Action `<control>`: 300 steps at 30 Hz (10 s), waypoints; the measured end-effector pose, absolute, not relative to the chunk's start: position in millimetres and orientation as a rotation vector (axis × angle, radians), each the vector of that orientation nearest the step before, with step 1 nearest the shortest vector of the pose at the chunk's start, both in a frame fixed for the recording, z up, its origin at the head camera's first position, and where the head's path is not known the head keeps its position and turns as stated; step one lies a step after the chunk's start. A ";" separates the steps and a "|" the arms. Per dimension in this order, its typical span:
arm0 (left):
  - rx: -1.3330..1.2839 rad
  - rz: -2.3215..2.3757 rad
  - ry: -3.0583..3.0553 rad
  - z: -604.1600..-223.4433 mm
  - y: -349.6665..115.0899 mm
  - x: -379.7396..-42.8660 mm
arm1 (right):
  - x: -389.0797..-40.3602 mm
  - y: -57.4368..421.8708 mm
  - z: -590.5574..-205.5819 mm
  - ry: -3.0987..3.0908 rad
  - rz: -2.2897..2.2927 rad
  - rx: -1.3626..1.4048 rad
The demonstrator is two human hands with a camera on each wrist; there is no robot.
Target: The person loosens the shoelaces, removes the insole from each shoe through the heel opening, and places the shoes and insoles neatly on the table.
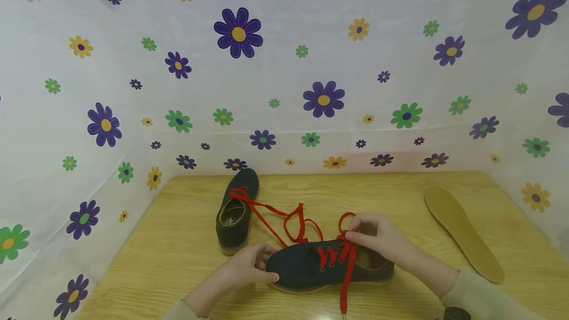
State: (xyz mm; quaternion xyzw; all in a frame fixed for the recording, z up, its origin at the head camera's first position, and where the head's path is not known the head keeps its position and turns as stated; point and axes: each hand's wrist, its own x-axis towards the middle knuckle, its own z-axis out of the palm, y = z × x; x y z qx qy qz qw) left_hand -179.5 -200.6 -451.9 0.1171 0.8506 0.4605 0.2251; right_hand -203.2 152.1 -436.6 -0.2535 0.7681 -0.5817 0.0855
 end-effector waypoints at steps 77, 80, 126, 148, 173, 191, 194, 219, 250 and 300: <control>0.339 1.304 2.302 -455.7 -202.5 -181.8 | -204.4 140.8 -434.9 2.462 -1.548 -0.802; 0.343 1.304 2.300 -455.6 -202.3 -181.8 | -204.1 143.0 -436.1 2.402 -1.629 -0.756; 0.374 1.336 2.272 -453.3 -202.1 -180.8 | -206.5 144.6 -436.0 2.353 -1.689 -0.629; 0.363 1.318 2.287 -452.2 -202.1 -180.5 | -198.4 147.4 -433.8 2.010 -2.479 -0.083; 0.345 1.296 2.311 -448.6 -201.0 -180.9 | -209.0 146.3 -427.1 2.437 -1.563 -0.808; 0.369 1.304 2.298 -450.4 -202.4 -179.6 | -204.2 150.4 -426.9 2.442 -1.862 -0.268; 0.367 1.303 2.303 -450.5 -202.3 -179.7 | -205.6 152.0 -424.2 2.391 -1.989 -0.150; 0.352 1.297 2.305 -451.5 -201.5 -181.0 | -205.8 146.5 -422.9 2.871 -1.494 -0.827; 0.371 1.301 2.300 -451.6 -202.3 -180.7 | -208.8 146.6 -423.1 2.540 -1.725 -0.512; 0.363 1.301 2.297 -452.5 -203.1 -180.8 | -212.1 155.6 -426.1 2.275 -1.670 -0.449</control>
